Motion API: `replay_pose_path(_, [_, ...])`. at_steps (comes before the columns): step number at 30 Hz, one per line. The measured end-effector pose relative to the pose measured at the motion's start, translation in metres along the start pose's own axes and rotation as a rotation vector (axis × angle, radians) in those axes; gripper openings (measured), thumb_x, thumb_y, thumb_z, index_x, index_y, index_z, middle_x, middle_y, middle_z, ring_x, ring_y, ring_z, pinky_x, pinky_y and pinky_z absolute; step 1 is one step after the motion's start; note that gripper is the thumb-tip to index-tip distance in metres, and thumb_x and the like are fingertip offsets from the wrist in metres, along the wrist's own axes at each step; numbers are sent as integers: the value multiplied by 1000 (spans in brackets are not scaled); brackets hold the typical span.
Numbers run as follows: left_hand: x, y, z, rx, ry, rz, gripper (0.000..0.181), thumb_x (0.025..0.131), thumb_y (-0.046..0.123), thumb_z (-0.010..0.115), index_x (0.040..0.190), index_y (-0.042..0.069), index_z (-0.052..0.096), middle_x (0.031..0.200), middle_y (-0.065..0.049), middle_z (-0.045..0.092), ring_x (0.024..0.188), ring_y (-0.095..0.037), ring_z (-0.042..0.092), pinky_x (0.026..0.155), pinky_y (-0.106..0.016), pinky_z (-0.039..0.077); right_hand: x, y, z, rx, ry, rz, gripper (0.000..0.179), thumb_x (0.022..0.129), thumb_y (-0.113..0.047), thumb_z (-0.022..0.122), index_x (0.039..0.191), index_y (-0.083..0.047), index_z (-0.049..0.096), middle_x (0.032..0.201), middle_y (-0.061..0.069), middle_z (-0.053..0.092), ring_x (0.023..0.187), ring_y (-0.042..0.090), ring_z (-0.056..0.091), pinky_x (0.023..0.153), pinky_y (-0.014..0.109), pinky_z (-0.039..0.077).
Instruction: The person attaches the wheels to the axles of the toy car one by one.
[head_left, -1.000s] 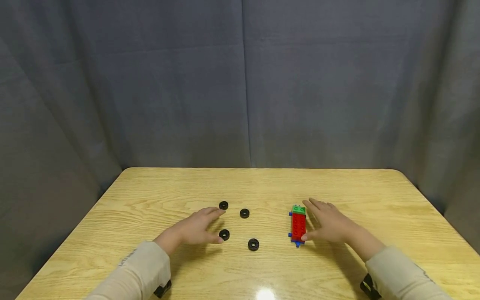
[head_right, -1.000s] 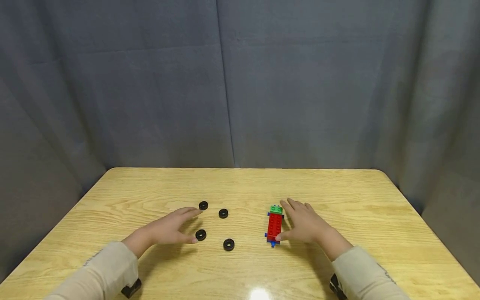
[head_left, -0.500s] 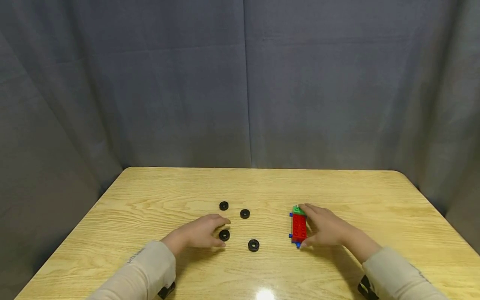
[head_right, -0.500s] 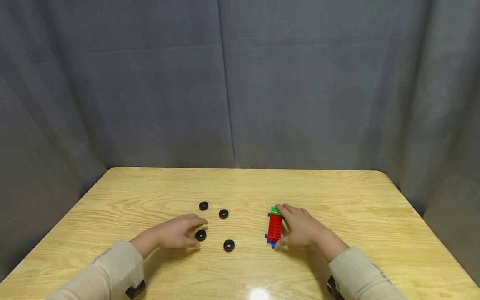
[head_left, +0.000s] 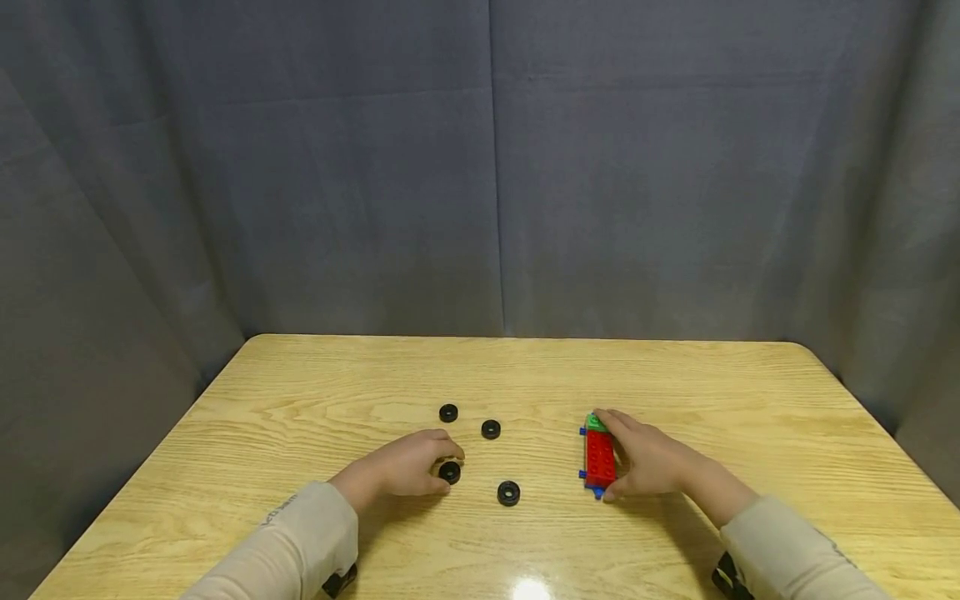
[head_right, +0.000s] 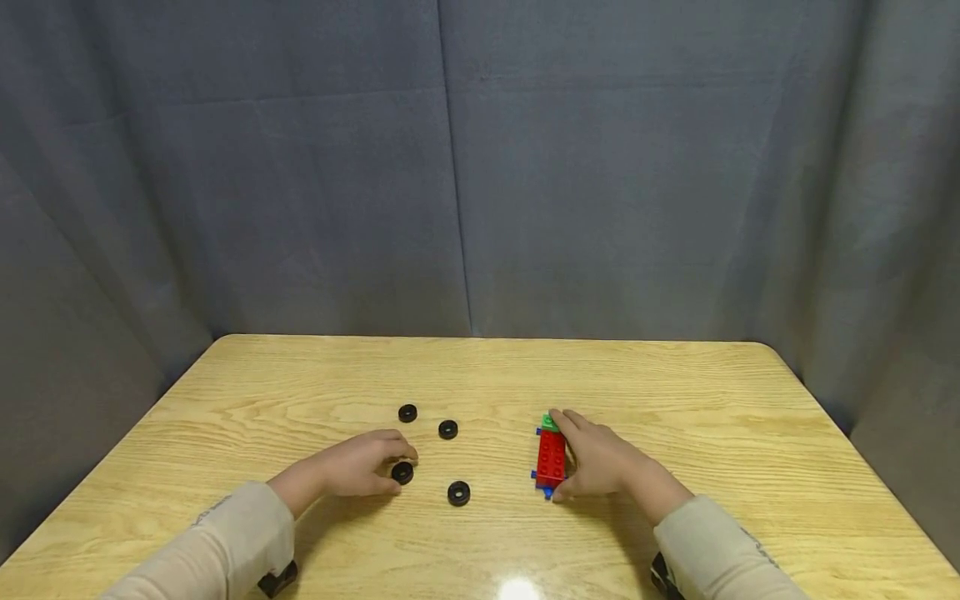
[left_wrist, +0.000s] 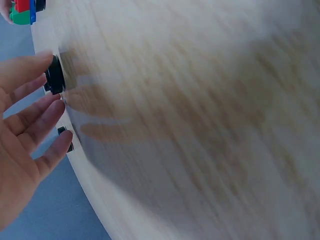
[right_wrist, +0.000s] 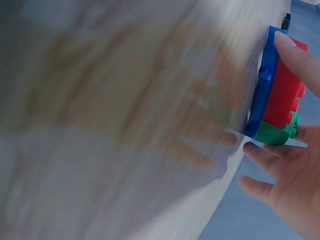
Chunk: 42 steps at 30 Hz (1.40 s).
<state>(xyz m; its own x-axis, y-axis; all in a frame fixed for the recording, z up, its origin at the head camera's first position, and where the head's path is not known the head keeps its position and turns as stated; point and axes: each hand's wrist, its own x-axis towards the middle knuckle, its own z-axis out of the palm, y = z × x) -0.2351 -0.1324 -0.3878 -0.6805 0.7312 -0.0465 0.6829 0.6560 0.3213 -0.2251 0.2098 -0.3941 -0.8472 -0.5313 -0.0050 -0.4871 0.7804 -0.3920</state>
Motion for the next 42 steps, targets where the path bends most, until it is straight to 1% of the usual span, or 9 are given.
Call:
replay_pose_path(4, [0,1,0,-14,7,5,31,74,13,67,104,7,59,96,1,51,85,-11,49,78,-25,42,0,-1,0,38,-11,14,107,57,-39,78,134,3,16,132,25,24,109,40,39,87,48,35])
replay_pose_path(10, [0,2,1,-18,11,9,30,73,11,67,102,7,60,95,2,51,81,-10,49,75,-23,42,1,-3,-1,77,-21,31,106,57,-33,80,134,4,16,132,25,24,111,39,37,87,47,35])
replay_pose_path(15, [1,1,1,-4,14,8,29,73,10,66,102,8,60,93,3,50,79,-8,47,74,-23,42,2,-5,-3,75,-14,25,106,56,-30,81,134,5,18,129,21,29,109,34,40,87,45,36])
replay_pose_path(19, [0,1,1,7,18,15,28,73,9,66,101,8,61,91,3,50,80,-8,48,74,-23,42,2,-5,-4,93,-10,11,106,56,-29,81,133,6,17,126,20,32,106,32,42,86,43,37])
replay_pose_path(22, [1,2,1,7,18,20,27,74,9,66,101,8,61,91,3,50,81,-8,48,74,-23,42,2,-5,-4,95,-7,6,106,56,-29,81,132,7,18,127,22,31,108,33,41,87,44,36])
replay_pose_path(26, [2,3,1,5,20,24,26,75,8,65,100,8,61,90,2,49,78,-8,47,72,-22,42,2,-3,-4,99,5,-5,104,55,-26,82,131,9,19,127,25,30,111,36,37,89,46,34])
replay_pose_path(31, [2,3,0,18,20,27,25,75,9,66,99,7,61,92,1,50,80,-10,48,73,-24,42,3,-3,-3,108,6,-14,102,55,-24,82,130,9,20,127,26,30,112,37,35,90,46,33])
replay_pose_path(37, [1,4,0,30,14,7,22,77,13,65,97,8,60,89,1,50,76,-10,47,69,-24,42,4,-3,-3,93,10,-20,99,55,-21,81,129,10,22,123,25,34,106,34,41,86,44,37])
replay_pose_path(42, [0,4,1,15,12,-8,24,77,16,65,99,7,59,87,1,50,71,-10,45,65,-23,41,4,-4,-2,85,17,-26,98,56,-19,81,129,9,22,123,23,34,106,33,41,86,43,37])
